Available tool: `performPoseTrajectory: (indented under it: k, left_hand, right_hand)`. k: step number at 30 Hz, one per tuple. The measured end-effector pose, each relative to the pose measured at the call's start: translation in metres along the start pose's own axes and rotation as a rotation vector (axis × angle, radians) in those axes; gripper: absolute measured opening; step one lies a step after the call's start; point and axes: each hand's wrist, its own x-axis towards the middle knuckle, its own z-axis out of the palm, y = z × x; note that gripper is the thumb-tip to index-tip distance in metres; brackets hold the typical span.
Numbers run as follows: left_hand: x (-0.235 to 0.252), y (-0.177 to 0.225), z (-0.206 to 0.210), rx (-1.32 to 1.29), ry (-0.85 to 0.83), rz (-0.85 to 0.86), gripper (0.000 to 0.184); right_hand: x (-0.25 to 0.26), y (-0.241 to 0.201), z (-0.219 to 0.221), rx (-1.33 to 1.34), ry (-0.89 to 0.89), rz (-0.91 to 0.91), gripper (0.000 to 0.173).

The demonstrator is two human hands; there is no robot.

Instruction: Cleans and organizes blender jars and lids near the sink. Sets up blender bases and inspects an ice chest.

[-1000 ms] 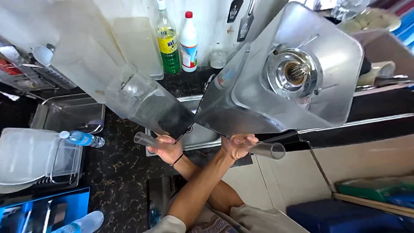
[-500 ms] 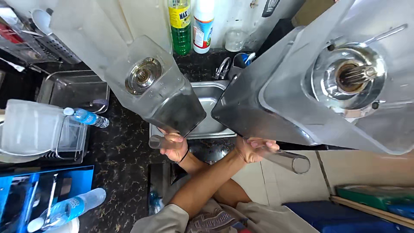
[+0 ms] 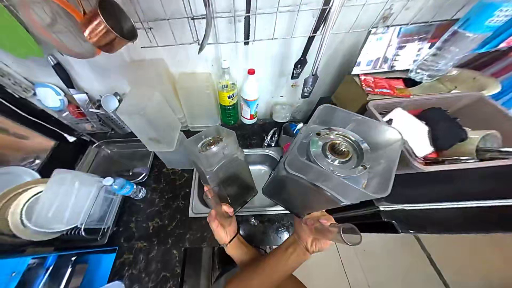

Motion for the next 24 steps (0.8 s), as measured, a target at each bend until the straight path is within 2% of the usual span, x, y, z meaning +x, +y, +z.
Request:
performPoseTrajectory:
  k: [2, 3, 5, 6, 8, 9, 11, 13, 14, 16, 17, 18, 19, 20, 21, 22, 24]
  left_hand:
    - [0.0, 0.003, -0.007, 0.018, -0.039, -0.006, 0.02]
    - [0.001, 0.007, -0.009, 0.025, -0.043, -0.022, 0.023]
    - [0.003, 0.02, -0.017, 0.048, -0.114, -0.087, 0.036]
    - [0.004, 0.027, -0.016, 0.068, -0.154, -0.101, 0.045]
    - [0.004, 0.041, -0.01, 0.106, -0.227, -0.119, 0.058]
    - [0.003, 0.047, -0.005, 0.121, -0.265, -0.125, 0.062]
    - [0.002, 0.056, 0.008, 0.134, -0.341, -0.124, 0.067]
    - [-0.003, 0.064, 0.022, 0.146, -0.365, -0.092, 0.068]
    - [-0.007, 0.068, 0.029, 0.156, -0.352, -0.066, 0.069]
    - [-0.016, 0.078, 0.038, 0.148, -0.322, -0.025, 0.069]
    - [-0.021, 0.087, 0.043, 0.157, -0.301, -0.006, 0.065]
    - [-0.03, 0.098, 0.048, 0.224, -0.28, 0.037, 0.063]
    - [-0.041, 0.113, 0.052, 0.307, -0.278, 0.092, 0.062]
    - [-0.056, 0.129, 0.057, 0.416, -0.251, 0.185, 0.06]
    - [-0.073, 0.145, 0.063, 0.533, -0.226, 0.302, 0.054]
    - [-0.092, 0.161, 0.067, 0.659, -0.22, 0.425, 0.045]
    - [-0.132, 0.19, 0.07, 0.883, -0.137, 0.655, 0.04]
  right_hand:
    - [0.0, -0.009, 0.002, 0.018, -0.008, 0.012, 0.048]
    - [0.0, -0.015, 0.004, 0.008, -0.003, 0.007, 0.045]
    - [-0.003, -0.028, 0.008, -0.031, 0.064, -0.051, 0.025]
    - [-0.004, -0.036, 0.011, -0.066, 0.122, -0.101, 0.022]
    - [-0.004, -0.058, 0.011, -0.145, 0.214, -0.186, 0.045]
    - [-0.004, -0.069, 0.012, -0.182, 0.232, -0.207, 0.051]
    - [-0.008, -0.084, 0.019, -0.284, 0.213, -0.222, 0.053]
    - [-0.02, -0.089, 0.044, -0.496, 0.211, -0.209, 0.049]
    - [-0.029, -0.086, 0.062, -0.624, 0.255, -0.233, 0.044]
    - [-0.037, -0.056, 0.102, -0.742, 0.538, -0.498, 0.026]
    - [-0.039, -0.046, 0.118, -0.76, 0.656, -0.568, 0.021]
    - [-0.045, -0.058, 0.115, -0.754, 0.682, -0.578, 0.023]
    - [-0.063, -0.1, 0.085, -0.885, 0.437, -0.432, 0.035]
    - [-0.072, -0.138, 0.063, -0.96, 0.342, -0.312, 0.052]
    - [-0.08, -0.16, 0.058, -0.978, 0.411, -0.291, 0.068]
    - [-0.082, -0.167, 0.066, -0.998, 0.565, -0.321, 0.074]
    - [-0.085, -0.171, 0.087, -1.124, 0.786, -0.377, 0.062]
